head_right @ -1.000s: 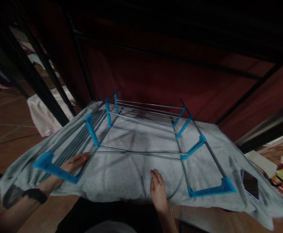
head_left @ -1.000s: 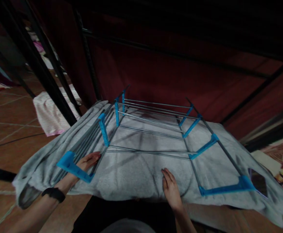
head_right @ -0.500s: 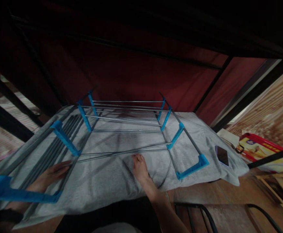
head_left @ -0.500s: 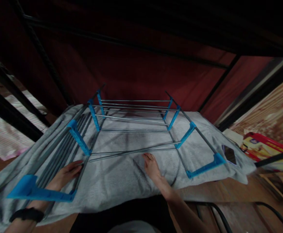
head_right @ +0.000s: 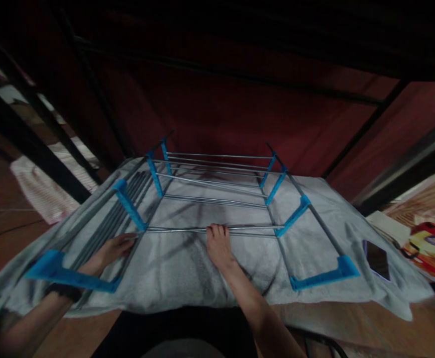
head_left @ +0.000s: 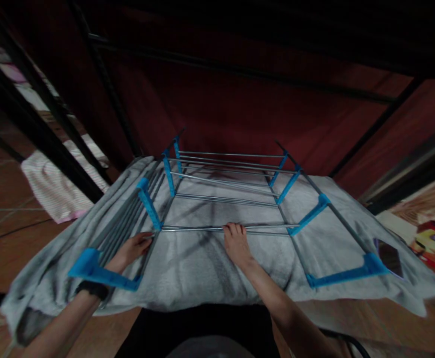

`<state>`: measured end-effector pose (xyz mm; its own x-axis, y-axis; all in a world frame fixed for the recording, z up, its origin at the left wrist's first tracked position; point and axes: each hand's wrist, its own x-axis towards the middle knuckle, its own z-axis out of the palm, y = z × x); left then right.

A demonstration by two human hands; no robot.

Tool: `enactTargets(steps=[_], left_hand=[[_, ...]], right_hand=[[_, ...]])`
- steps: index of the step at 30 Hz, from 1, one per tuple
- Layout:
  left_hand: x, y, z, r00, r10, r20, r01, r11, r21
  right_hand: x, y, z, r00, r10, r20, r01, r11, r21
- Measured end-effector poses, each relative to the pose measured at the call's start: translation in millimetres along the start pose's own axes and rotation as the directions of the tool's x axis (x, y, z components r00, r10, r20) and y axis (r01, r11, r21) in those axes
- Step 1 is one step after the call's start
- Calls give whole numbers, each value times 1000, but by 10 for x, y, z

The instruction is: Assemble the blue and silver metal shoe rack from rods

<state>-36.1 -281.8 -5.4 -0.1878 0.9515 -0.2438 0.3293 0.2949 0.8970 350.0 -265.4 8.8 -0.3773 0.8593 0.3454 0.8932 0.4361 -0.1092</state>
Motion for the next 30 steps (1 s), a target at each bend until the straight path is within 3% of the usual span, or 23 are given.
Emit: enactTargets(steps=[7,14,19,24,30], left_hand=[[140,204,65,989,118,-86,-122,992,-35],[314,229,90,962,257,-94,-263,962,-68],[251,356,34,939,341,-41,-343,929,-137],[223,509,-50,938,334,89,-313,930,-193],[277,476,-65,931,354,92,-341,931,-133]], right_hand=[[222,-87,163,982,-151,115,152,988,4],[292,-50,150,978,-162,132,164,987,0],[314,-19,90,976,-171,133,170,985,18],[334,12,53,976,-188,108,186,982,25],[336,47,70,973,-207,97,205,978,30]])
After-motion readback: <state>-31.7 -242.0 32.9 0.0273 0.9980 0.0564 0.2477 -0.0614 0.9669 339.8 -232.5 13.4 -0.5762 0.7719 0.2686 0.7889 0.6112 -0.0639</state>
